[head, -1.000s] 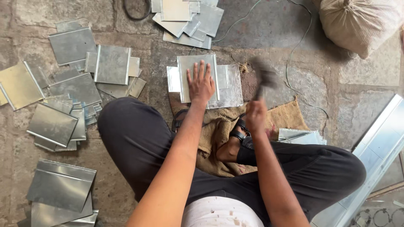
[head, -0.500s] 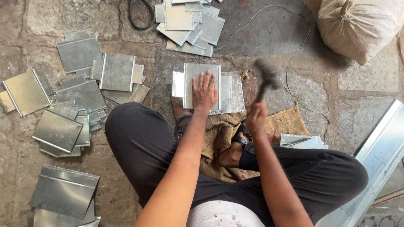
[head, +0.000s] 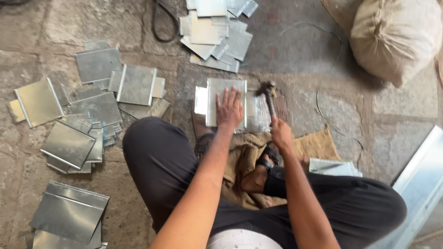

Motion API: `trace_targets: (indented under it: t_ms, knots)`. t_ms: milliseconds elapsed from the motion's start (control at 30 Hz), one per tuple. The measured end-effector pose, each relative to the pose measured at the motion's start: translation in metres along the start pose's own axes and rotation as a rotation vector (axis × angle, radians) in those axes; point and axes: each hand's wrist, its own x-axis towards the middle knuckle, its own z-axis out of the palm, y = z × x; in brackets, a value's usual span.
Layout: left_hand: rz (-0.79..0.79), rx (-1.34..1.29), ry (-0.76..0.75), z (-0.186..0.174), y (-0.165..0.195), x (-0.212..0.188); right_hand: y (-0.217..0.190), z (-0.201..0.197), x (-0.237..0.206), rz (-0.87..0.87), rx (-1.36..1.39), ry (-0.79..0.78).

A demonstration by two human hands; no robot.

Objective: The person flattens various metal sheets by hand using a hammer against a solid block on the floor, then sorts them into a stack.

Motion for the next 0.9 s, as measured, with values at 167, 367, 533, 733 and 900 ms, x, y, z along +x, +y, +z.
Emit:
trace_targets:
  t_ms: [167, 367, 533, 733, 900]
  knots:
    - [-0.174, 0.010, 0.023, 0.005, 0.012, 0.010, 0.011, 0.002, -0.041, 0.129, 0.428, -0.084]
    - [-0.078, 0.010, 0.024, 0.006, -0.009, 0.017, 0.025, 0.027, -0.082, 0.201, 0.671, -0.263]
    - [-0.057, -0.054, -0.016, -0.017, -0.027, 0.006, 0.013, 0.019, -0.079, 0.308, 0.785, -0.246]
    - [-0.104, -0.033, 0.029, -0.026, 0.001, 0.013, -0.031, -0.003, -0.096, 0.350, 0.919, -0.182]
    - [-0.058, -0.040, 0.013, -0.012, 0.009, 0.023, -0.037, -0.024, -0.098, 0.167, 0.870, -0.134]
